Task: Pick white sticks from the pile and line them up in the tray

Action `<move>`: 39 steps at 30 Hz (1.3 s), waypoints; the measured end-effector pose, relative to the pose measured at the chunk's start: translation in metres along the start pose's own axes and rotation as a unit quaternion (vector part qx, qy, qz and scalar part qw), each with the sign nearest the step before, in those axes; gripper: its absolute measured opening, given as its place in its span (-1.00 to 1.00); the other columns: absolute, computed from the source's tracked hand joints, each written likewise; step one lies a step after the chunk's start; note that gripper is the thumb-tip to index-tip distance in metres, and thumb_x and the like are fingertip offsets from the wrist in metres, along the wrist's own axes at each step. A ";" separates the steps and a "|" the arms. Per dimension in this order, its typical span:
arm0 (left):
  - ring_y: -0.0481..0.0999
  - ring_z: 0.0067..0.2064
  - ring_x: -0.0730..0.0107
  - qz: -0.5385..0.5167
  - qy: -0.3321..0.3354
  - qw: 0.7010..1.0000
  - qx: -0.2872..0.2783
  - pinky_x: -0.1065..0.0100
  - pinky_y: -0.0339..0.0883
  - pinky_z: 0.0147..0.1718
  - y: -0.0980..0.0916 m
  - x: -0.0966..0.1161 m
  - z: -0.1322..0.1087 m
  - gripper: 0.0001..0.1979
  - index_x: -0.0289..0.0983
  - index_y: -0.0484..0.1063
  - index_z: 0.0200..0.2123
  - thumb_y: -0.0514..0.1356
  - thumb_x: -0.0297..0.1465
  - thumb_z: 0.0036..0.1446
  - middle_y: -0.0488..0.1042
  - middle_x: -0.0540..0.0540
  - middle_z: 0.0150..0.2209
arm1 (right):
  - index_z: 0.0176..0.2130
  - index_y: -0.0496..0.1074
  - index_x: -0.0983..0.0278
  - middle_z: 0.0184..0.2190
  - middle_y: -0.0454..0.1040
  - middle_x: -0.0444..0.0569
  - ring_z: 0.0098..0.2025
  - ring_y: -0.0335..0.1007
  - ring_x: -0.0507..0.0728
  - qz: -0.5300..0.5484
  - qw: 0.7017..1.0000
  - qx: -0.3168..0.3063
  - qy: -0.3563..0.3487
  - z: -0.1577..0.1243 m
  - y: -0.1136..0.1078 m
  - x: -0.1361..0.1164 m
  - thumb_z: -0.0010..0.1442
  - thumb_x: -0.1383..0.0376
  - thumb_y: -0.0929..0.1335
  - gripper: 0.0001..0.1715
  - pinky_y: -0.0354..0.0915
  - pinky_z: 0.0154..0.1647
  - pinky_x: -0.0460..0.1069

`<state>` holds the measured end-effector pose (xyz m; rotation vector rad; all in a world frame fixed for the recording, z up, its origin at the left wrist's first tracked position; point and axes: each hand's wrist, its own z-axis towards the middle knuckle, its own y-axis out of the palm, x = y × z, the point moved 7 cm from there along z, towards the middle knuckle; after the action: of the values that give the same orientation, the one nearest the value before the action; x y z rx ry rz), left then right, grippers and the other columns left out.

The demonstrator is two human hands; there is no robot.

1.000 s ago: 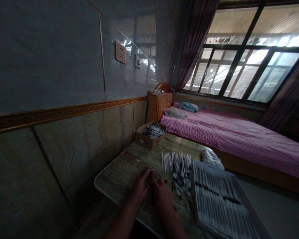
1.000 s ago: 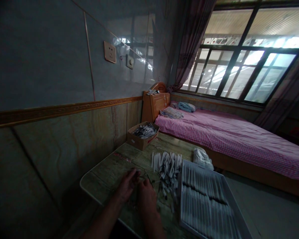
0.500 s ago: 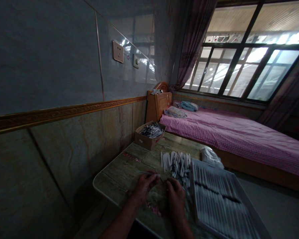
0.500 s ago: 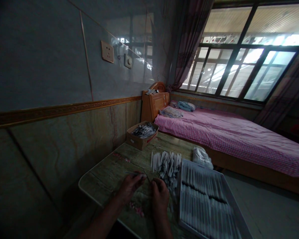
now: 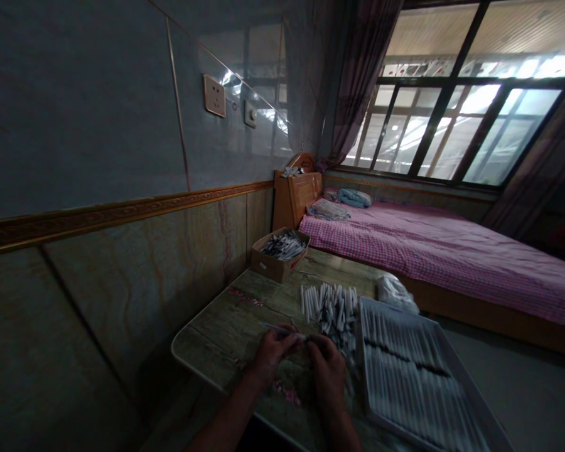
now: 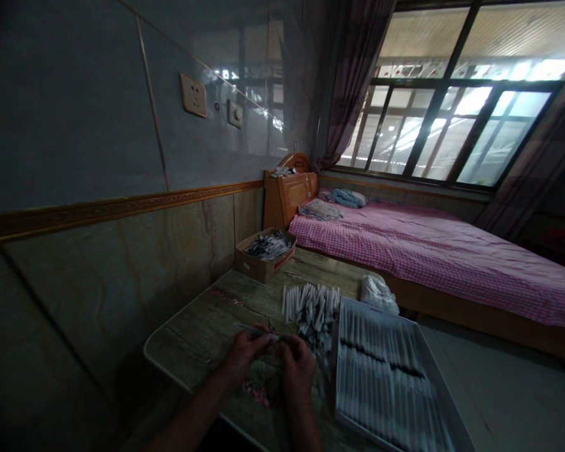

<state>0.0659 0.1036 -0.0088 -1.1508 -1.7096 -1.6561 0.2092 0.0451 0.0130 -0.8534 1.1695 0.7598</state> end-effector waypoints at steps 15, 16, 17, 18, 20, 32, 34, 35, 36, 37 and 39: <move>0.58 -0.44 0.35 -0.002 0.008 1.000 0.006 0.39 0.44 -0.40 -0.003 0.000 0.001 -0.57 -0.31 0.52 -0.45 0.56 -0.27 -0.42 0.62 -0.07 -0.48 | -0.35 0.55 0.20 -0.37 0.62 -0.05 -0.29 0.53 0.17 -0.012 1.000 0.006 -0.009 -0.001 -0.001 -0.004 0.02 0.08 0.33 -0.69 0.39 -0.23 -0.01; 0.58 -0.44 0.33 0.003 0.007 1.000 0.005 0.38 0.44 -0.39 -0.003 -0.001 0.002 -0.57 -0.31 0.52 -0.45 0.56 -0.27 -0.41 0.62 -0.07 -0.48 | -0.35 0.55 0.20 -0.37 0.62 -0.05 -0.29 0.53 0.17 -0.013 1.000 0.004 -0.012 -0.001 -0.001 -0.004 0.02 0.08 0.33 -0.69 0.39 -0.24 -0.01; 0.59 -0.44 0.33 0.008 0.006 1.000 0.003 0.37 0.45 -0.39 -0.003 -0.002 0.002 -0.58 -0.31 0.52 -0.46 0.56 -0.27 -0.40 0.61 -0.06 -0.49 | -0.35 0.55 0.21 -0.37 0.62 -0.05 -0.30 0.53 0.17 -0.014 1.000 0.004 -0.013 -0.001 -0.001 -0.004 0.02 0.07 0.33 -0.68 0.39 -0.25 -0.01; 0.59 -0.44 0.33 0.012 0.006 1.000 0.001 0.37 0.46 -0.38 -0.003 -0.002 0.002 -0.58 -0.31 0.52 -0.46 0.56 -0.27 -0.40 0.61 -0.06 -0.50 | -0.35 0.55 0.21 -0.37 0.62 -0.04 -0.30 0.53 0.17 -0.014 1.000 0.004 -0.013 0.000 -0.001 -0.003 0.02 0.07 0.33 -0.68 0.39 -0.25 -0.01; 0.59 -0.44 0.34 0.015 0.008 1.000 -0.001 0.36 0.47 -0.37 -0.003 -0.002 0.002 -0.58 -0.30 0.52 -0.46 0.56 -0.26 -0.40 0.61 -0.04 -0.50 | -0.35 0.55 0.21 -0.37 0.62 -0.05 -0.29 0.53 0.17 -0.012 1.000 0.006 -0.010 0.000 -0.001 -0.001 0.02 0.06 0.33 -0.67 0.39 -0.24 -0.02; 0.56 -0.46 0.40 0.010 0.003 1.000 0.003 0.41 0.43 -0.41 0.001 0.004 -0.003 -0.59 -0.29 0.53 -0.46 0.56 -0.28 -0.42 0.62 -0.05 -0.49 | -0.35 0.55 0.22 -0.38 0.62 -0.03 -0.30 0.53 0.17 0.021 1.000 0.002 0.004 0.001 0.000 0.003 0.00 0.07 0.36 -0.69 0.40 -0.25 -0.02; 0.56 -0.47 0.40 0.011 0.000 1.000 0.001 0.42 0.42 -0.42 0.001 0.003 -0.002 -0.59 -0.29 0.53 -0.47 0.56 -0.29 -0.43 0.61 -0.04 -0.50 | -0.36 0.56 0.22 -0.37 0.62 -0.03 -0.30 0.53 0.17 0.023 1.000 -0.001 0.000 0.000 0.001 0.003 0.02 0.08 0.36 -0.70 0.40 -0.25 -0.02; 0.55 -0.48 0.40 0.013 -0.001 1.000 -0.003 0.42 0.41 -0.43 0.001 0.003 -0.002 -0.60 -0.29 0.53 -0.48 0.56 -0.29 -0.43 0.60 -0.04 -0.52 | -0.36 0.56 0.22 -0.37 0.62 -0.03 -0.30 0.53 0.17 0.025 1.000 0.000 -0.001 0.000 0.001 0.003 0.02 0.09 0.36 -0.71 0.40 -0.26 -0.02; 0.54 -0.48 0.40 0.015 0.000 1.000 -0.008 0.42 0.41 -0.44 0.001 0.003 -0.001 -0.60 -0.29 0.53 -0.49 0.56 -0.28 -0.43 0.59 -0.03 -0.53 | -0.36 0.56 0.22 -0.37 0.62 -0.03 -0.30 0.53 0.17 0.027 1.000 0.003 -0.003 0.000 0.001 0.003 0.02 0.09 0.36 -0.71 0.40 -0.26 -0.02; 0.54 -0.49 0.40 0.019 0.002 1.000 -0.013 0.42 0.40 -0.44 0.001 0.002 -0.001 -0.61 -0.30 0.54 -0.49 0.56 -0.28 -0.41 0.59 -0.03 -0.54 | -0.36 0.56 0.22 -0.38 0.62 -0.03 -0.30 0.53 0.17 0.028 1.000 0.005 -0.003 0.000 0.001 0.004 0.01 0.10 0.36 -0.71 0.41 -0.26 -0.02; 0.53 -0.49 0.41 0.026 0.007 0.999 -0.017 0.43 0.38 -0.46 0.001 0.001 0.001 -0.63 -0.30 0.54 -0.49 0.55 -0.30 -0.39 0.59 -0.03 -0.53 | -0.36 0.56 0.21 -0.38 0.62 -0.04 -0.30 0.53 0.17 0.031 1.000 0.003 -0.005 0.000 0.001 0.004 0.01 0.11 0.36 -0.72 0.41 -0.26 -0.02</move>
<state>0.0659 0.1044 -0.0073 -1.1872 -1.6351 -1.6638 0.2091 0.0465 0.0089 -0.8107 1.1931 0.8095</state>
